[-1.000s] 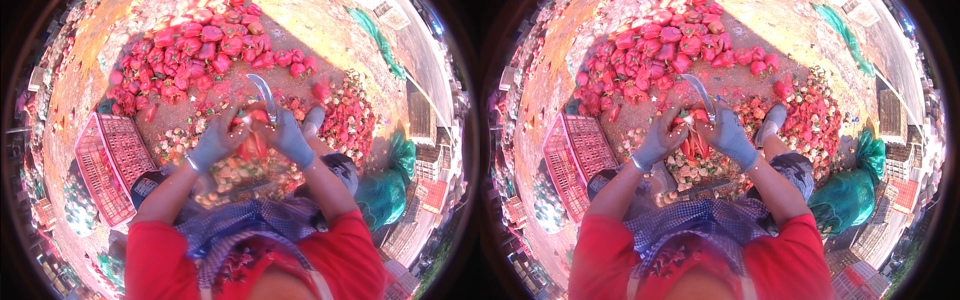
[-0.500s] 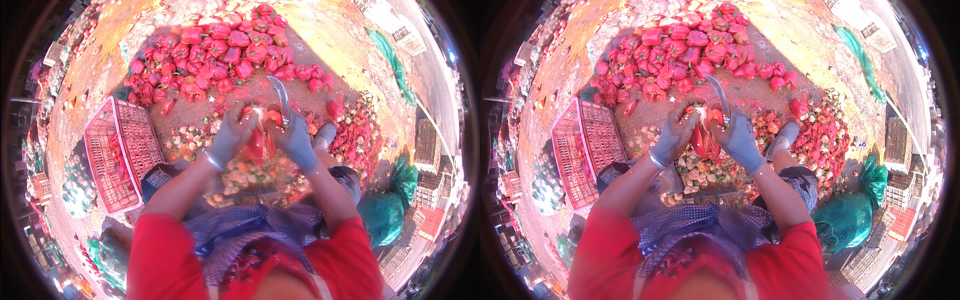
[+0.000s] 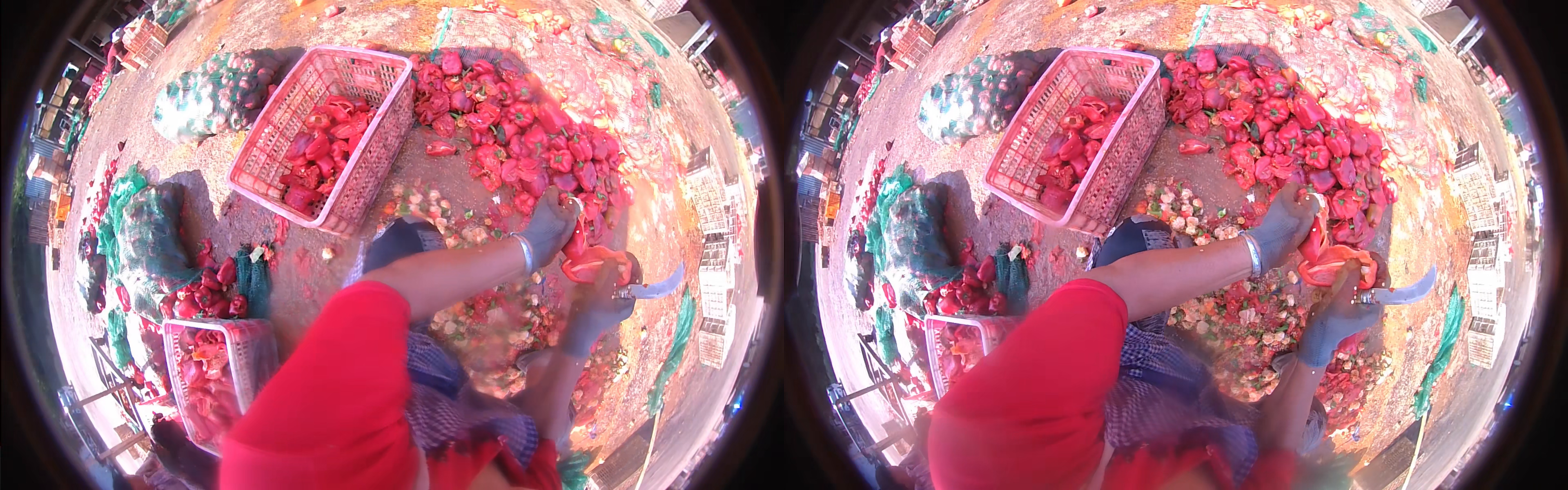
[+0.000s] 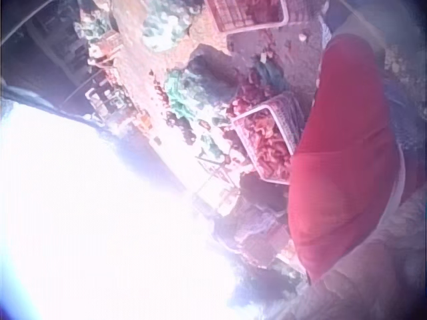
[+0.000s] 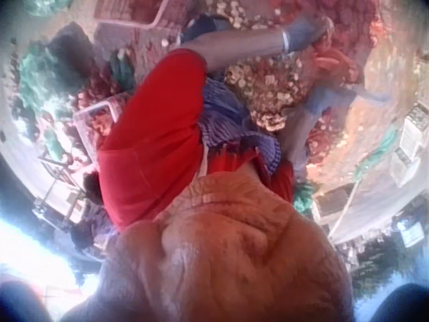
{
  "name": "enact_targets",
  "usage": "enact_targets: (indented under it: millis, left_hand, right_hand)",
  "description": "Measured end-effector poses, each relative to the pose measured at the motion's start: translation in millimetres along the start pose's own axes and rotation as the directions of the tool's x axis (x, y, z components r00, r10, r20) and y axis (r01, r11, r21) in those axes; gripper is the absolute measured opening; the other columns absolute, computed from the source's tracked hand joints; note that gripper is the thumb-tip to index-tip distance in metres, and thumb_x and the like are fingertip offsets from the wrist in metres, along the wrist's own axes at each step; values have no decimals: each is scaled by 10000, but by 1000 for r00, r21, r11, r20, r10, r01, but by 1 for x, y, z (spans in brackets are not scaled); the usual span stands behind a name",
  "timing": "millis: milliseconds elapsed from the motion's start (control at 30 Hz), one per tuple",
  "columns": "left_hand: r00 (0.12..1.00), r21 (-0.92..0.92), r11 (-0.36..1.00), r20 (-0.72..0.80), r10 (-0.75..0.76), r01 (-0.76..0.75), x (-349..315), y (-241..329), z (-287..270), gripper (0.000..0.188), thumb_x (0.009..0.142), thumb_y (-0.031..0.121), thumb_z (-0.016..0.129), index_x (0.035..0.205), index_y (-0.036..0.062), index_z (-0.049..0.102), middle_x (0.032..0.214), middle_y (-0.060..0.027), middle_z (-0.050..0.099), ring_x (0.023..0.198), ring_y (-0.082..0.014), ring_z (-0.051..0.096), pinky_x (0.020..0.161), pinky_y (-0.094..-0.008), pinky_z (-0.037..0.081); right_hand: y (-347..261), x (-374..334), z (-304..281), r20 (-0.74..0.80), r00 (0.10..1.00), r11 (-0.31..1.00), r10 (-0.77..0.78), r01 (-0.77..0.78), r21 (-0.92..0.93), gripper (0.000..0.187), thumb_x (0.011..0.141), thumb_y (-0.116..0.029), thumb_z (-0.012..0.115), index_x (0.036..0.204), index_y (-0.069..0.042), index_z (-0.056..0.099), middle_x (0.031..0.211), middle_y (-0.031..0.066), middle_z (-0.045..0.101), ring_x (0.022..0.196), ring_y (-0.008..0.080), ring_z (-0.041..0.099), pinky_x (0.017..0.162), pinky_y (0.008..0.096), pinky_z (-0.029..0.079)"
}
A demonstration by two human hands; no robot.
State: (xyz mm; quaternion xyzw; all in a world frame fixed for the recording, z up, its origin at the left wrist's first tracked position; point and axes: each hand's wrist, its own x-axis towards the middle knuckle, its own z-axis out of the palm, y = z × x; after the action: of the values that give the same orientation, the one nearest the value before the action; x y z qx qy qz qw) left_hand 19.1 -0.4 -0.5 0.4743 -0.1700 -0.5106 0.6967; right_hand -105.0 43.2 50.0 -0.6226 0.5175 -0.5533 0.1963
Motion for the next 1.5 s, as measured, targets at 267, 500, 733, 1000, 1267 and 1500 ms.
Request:
enact_targets:
  millis: [267, 500, 733, 1000, 1267, 1500]
  left_hand:
    - [972, -334, 942, -228, -62, -18, 34, 53, -34, 154, 918, 195, 553, 1009, 75, 517, 858, -57, 563, 739, -137, 532, 646, -319, 467]
    - [828, -377, 915, 553, 96, 145, 47, 39, -64, 343, 979, 317, 494, 1175, 41, 548, 1070, -78, 638, 970, -201, 634, 871, -379, 531]
    - [699, 148, 977, 716, 2, -154, 22, 1, -52, 320, 954, 205, 527, 1227, 40, 503, 1066, -100, 632, 996, -220, 641, 845, -377, 555]
    - [378, 242, 933, 917, -131, -265, -14, -19, -56, 407, 942, 118, 568, 1317, 26, 438, 1172, -110, 601, 1078, -227, 614, 903, -354, 533]
    - [349, 482, 875, 829, -438, -48, -32, 12, -13, 543, 936, 169, 599, 1411, -11, 407, 1270, -93, 581, 1138, -178, 579, 997, -334, 464]
    - [355, 609, 736, 785, -507, -296, -36, 19, 9, 576, 932, 240, 612, 1409, -17, 414, 1270, -119, 577, 1176, -176, 539, 1015, -325, 424]
  right_hand:
    - [-110, 56, 7, -125, 766, 726, -630, 525, -444, 351, 890, -144, 649, 1187, 29, 579, 982, 141, 675, 803, 238, 660, 690, 315, 545]
    - [-145, 104, 66, 351, 922, 975, -160, 92, 204, 351, 862, -187, 707, 1156, -11, 634, 979, 112, 710, 671, 57, 585, 582, 219, 457]
    - [-30, 58, 5, 624, 765, 864, -159, 414, -286, 520, 780, -268, 724, 1240, -73, 581, 1078, 173, 680, 964, 342, 663, 843, 411, 532]
    - [18, 15, -43, 716, 697, 855, 34, 350, -383, 580, 740, -294, 743, 1243, -74, 556, 993, 220, 643, 893, 385, 636, 775, 463, 512]
    - [62, -9, -75, 517, 854, 970, -49, 164, -179, 456, 793, -288, 755, 1109, 6, 606, 878, 190, 636, 782, 327, 633, 667, 417, 494]
    - [72, -9, -90, 632, 665, 668, 399, -682, 296, 414, 853, -241, 733, 1146, 18, 598, 853, 116, 661, 579, 118, 599, 465, 257, 445]
